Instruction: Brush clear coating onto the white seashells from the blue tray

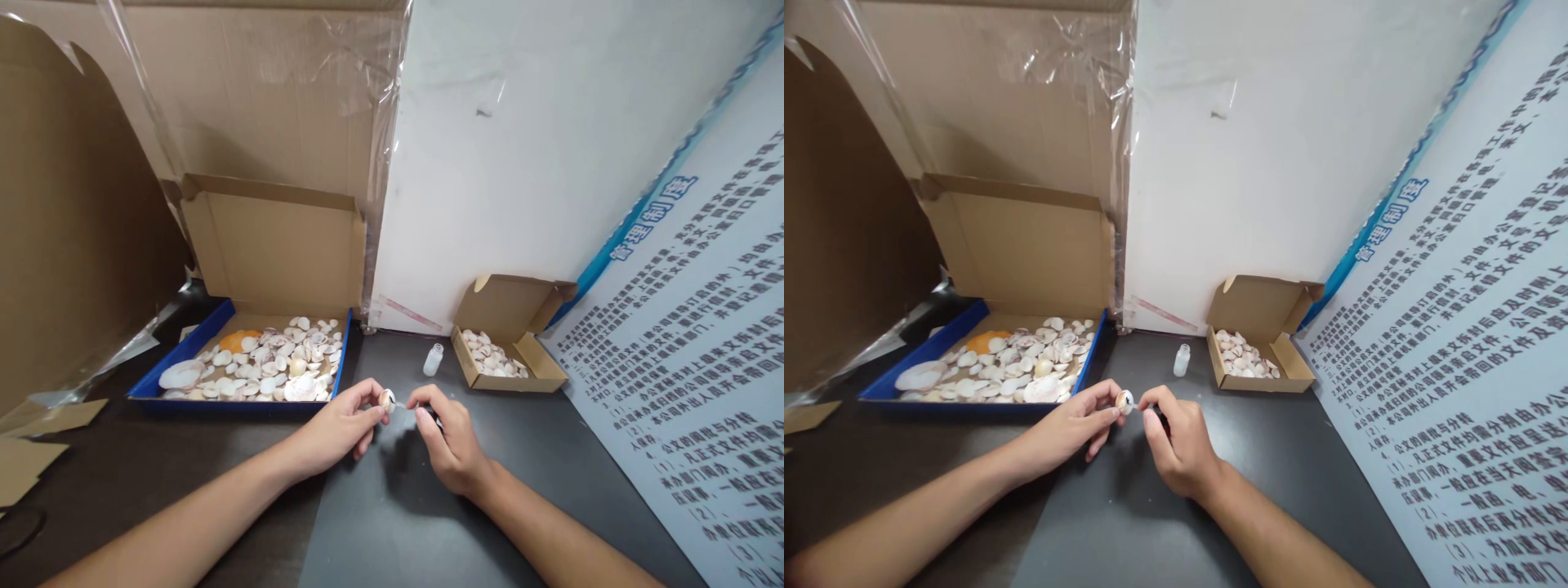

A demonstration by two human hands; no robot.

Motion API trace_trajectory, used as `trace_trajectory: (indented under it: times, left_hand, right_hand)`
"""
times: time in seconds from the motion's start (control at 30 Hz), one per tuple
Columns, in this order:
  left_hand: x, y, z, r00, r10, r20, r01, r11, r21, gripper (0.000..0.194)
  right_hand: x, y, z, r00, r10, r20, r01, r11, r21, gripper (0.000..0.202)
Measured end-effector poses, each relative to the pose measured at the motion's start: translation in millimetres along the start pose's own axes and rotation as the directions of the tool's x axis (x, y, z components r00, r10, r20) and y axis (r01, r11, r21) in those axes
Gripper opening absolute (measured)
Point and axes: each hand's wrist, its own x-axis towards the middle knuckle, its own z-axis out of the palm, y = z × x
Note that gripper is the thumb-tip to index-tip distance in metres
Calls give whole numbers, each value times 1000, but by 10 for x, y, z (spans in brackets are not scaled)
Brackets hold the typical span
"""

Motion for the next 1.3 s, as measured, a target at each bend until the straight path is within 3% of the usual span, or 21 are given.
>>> trace_trajectory:
  times: [0.2, 0.37, 0.5, 0.67, 0.8, 0.97, 1.1, 1.3]
  left_hand:
    - [-3, 12, 5, 999, -26, -22, 26, 1000, -8, 28]
    - [2, -7, -7, 1000, -11, -2, 11, 1000, -28, 26]
    - [2, -6, -11, 1000, -25, -10, 24, 1000, -13, 25]
    - [0, -7, -7, 1000, -10, -1, 10, 1000, -29, 23]
    - [-6, 3, -2, 1000, -25, -10, 25, 1000, -19, 25]
    - [-4, 4, -10, 1000, -22, -2, 22, 999, -35, 23]
    - [2, 4, -8, 999, -41, -15, 41, 999, -27, 21]
    - [9, 7, -1, 997, -72, -19, 71, 996, -57, 16]
  right_hand:
    - [4, 1, 7, 996, 80, -46, -82, 996, -24, 15]
    - [-10, -18, -6, 1000, -23, 0, 23, 1000, -9, 18]
    - [-2, -14, -6, 997, 60, -37, -62, 997, -43, 15]
    - [-3, -19, 0, 999, -49, 2, 49, 998, -37, 16]
    - [1, -25, 6, 1000, -2, -32, -1, 997, -82, 12]
    - [5, -41, -2, 996, -85, -4, 84, 994, -76, 16]
    - [10, -50, 9, 999, -12, -42, 9, 997, -82, 14]
    - [-2, -92, 4, 996, -88, -10, 87, 995, -53, 15]
